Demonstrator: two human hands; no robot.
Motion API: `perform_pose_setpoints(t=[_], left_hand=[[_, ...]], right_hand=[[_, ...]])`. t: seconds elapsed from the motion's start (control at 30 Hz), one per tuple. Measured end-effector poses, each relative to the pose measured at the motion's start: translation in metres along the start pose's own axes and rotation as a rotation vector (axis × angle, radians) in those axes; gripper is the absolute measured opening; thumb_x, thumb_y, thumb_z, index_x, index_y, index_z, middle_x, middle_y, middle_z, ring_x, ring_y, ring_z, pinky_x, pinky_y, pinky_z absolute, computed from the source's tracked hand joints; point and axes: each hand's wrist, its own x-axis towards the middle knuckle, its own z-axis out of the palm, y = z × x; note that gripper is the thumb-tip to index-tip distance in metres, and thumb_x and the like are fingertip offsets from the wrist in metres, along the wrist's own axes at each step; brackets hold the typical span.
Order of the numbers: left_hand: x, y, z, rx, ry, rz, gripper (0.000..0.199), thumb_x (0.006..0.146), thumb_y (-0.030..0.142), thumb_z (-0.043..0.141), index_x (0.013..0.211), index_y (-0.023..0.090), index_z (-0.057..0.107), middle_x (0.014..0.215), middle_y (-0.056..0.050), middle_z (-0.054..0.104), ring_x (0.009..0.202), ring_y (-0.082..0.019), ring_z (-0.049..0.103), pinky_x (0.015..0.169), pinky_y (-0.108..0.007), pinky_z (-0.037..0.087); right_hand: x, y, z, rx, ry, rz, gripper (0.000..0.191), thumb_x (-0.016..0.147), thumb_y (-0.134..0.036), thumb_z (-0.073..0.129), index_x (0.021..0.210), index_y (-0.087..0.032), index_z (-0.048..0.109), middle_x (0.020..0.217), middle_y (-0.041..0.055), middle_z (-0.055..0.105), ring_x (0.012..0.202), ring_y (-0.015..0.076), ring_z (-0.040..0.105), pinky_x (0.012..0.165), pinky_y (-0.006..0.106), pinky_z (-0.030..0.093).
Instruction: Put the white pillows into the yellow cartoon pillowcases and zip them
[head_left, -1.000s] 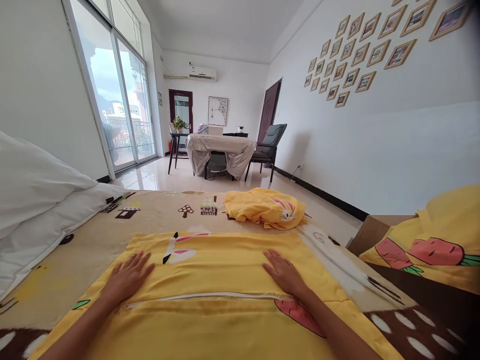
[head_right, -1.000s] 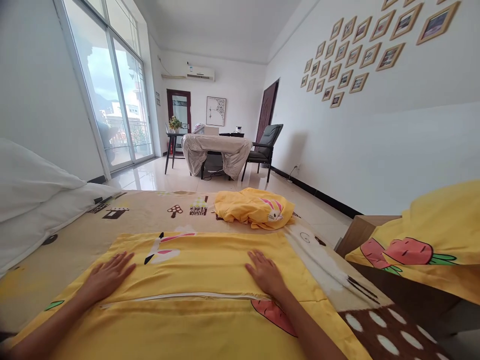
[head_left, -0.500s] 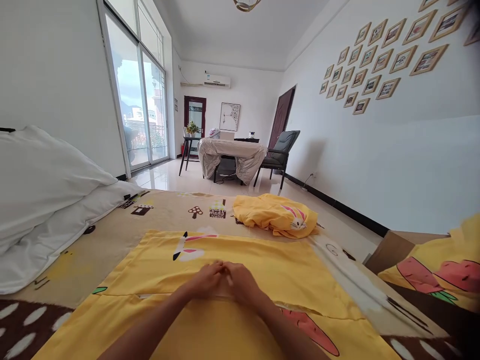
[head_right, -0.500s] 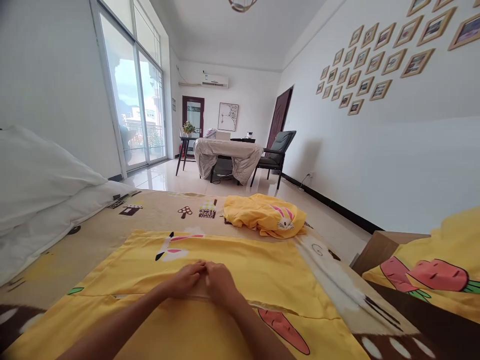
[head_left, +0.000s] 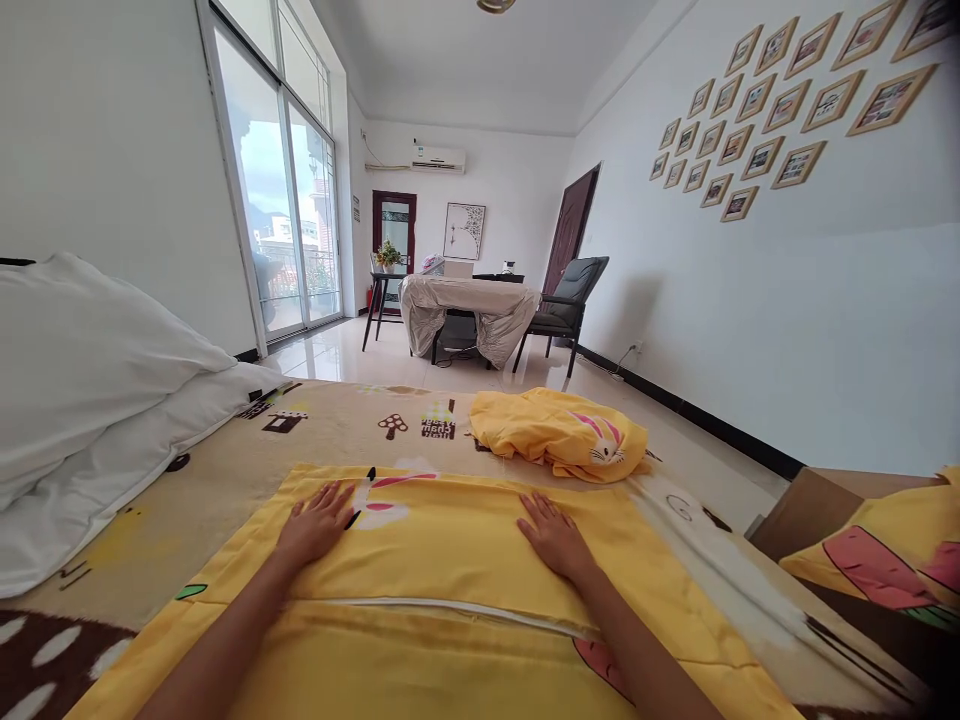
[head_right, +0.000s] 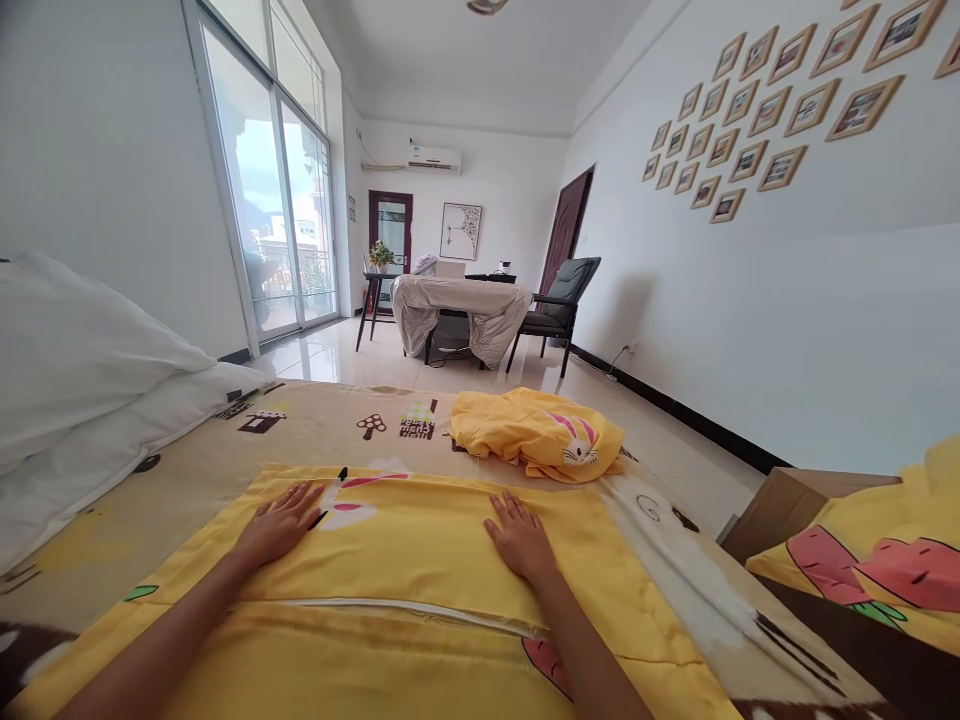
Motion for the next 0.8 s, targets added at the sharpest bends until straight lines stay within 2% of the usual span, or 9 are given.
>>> perform_pose_setpoints(t=[0.1,0.2,0.27,0.37,0.4,0.47,0.53,0.63,0.8], left_hand=[[-0.011,-0.023,-0.012,0.051,0.037,-0.094,0.054,0.091,0.021,0.025,0.145,0.015,0.033,0.153,-0.014,0.026,0.142,-0.028,0.024,0.11,-0.062,0.015],[-0.02,-0.013,-0.023,0.065,0.107,-0.033,0.058,0.085,0.006,0.024,0.141,0.006,0.039,0.151,-0.019,0.029,0.142,-0.028,0.023,0.113,-0.059,0.007],[-0.024,0.02,-0.023,0.034,0.118,0.094,0.061,0.082,0.002,0.025,0.141,0.006,0.04,0.15,-0.016,0.033,0.142,-0.022,0.024,0.117,-0.045,0.01],[-0.029,0.09,-0.005,-0.059,0.054,0.285,0.057,0.082,0.008,0.031,0.137,0.013,0.046,0.143,-0.01,0.047,0.133,-0.015,0.041,0.111,-0.029,0.029],[-0.031,0.113,0.003,-0.085,0.032,0.322,0.054,0.085,0.012,0.032,0.136,0.014,0.048,0.14,-0.01,0.051,0.13,-0.016,0.045,0.109,-0.03,0.033],[-0.033,0.147,0.019,-0.125,0.023,0.35,0.05,0.091,0.021,0.026,0.134,0.017,0.05,0.142,-0.01,0.048,0.134,-0.022,0.04,0.109,-0.044,0.033],[-0.033,0.158,0.029,-0.138,0.032,0.344,0.051,0.094,0.029,0.021,0.137,0.021,0.047,0.146,-0.009,0.042,0.138,-0.025,0.033,0.111,-0.055,0.026],[-0.027,0.133,0.029,-0.113,0.048,0.293,0.052,0.094,0.039,0.022,0.141,0.026,0.041,0.152,-0.004,0.033,0.141,-0.023,0.026,0.113,-0.055,0.019],[-0.014,0.041,0.013,-0.027,0.023,0.115,0.056,0.093,0.047,0.023,0.145,0.028,0.032,0.156,-0.002,0.021,0.143,-0.022,0.021,0.114,-0.052,0.018]], right_hand=[[-0.017,0.027,-0.011,-0.035,0.036,0.107,0.058,0.095,-0.041,0.026,0.149,-0.02,0.028,0.155,0.0076,0.022,0.143,0.0234,0.02,0.114,0.046,0.02],[-0.034,0.024,-0.022,-0.066,0.108,0.143,0.055,0.092,-0.023,0.027,0.143,-0.006,0.037,0.149,0.023,0.03,0.14,0.0338,0.024,0.111,0.056,0.017],[-0.04,-0.003,-0.024,-0.061,0.14,0.059,0.052,0.087,-0.01,0.029,0.135,-0.001,0.047,0.144,0.0272,0.037,0.138,0.0347,0.03,0.111,0.053,0.017],[-0.041,-0.065,-0.014,0.012,0.086,-0.15,0.043,0.086,-0.008,0.032,0.115,-0.011,0.064,0.12,0.0169,0.063,0.116,0.0257,0.056,0.1,0.035,0.038],[-0.04,-0.086,-0.008,0.043,0.065,-0.202,0.04,0.087,-0.011,0.032,0.109,-0.014,0.066,0.111,0.0131,0.068,0.106,0.023,0.062,0.093,0.031,0.042],[-0.035,-0.117,0.004,0.095,0.054,-0.274,0.041,0.09,-0.014,0.03,0.112,-0.017,0.064,0.113,0.0092,0.068,0.104,0.019,0.062,0.091,0.025,0.042],[-0.028,-0.127,0.012,0.124,0.06,-0.302,0.043,0.092,-0.018,0.029,0.122,-0.015,0.059,0.126,0.0092,0.061,0.116,0.0172,0.056,0.099,0.024,0.037],[-0.017,-0.102,0.013,0.123,0.044,-0.265,0.048,0.094,-0.032,0.029,0.133,-0.014,0.052,0.141,0.009,0.049,0.13,0.0189,0.043,0.108,0.028,0.028],[-0.011,-0.016,0.004,0.058,-0.004,-0.089,0.061,0.093,-0.049,0.026,0.146,-0.02,0.033,0.155,0.0037,0.025,0.143,0.0203,0.019,0.116,0.038,0.014]])
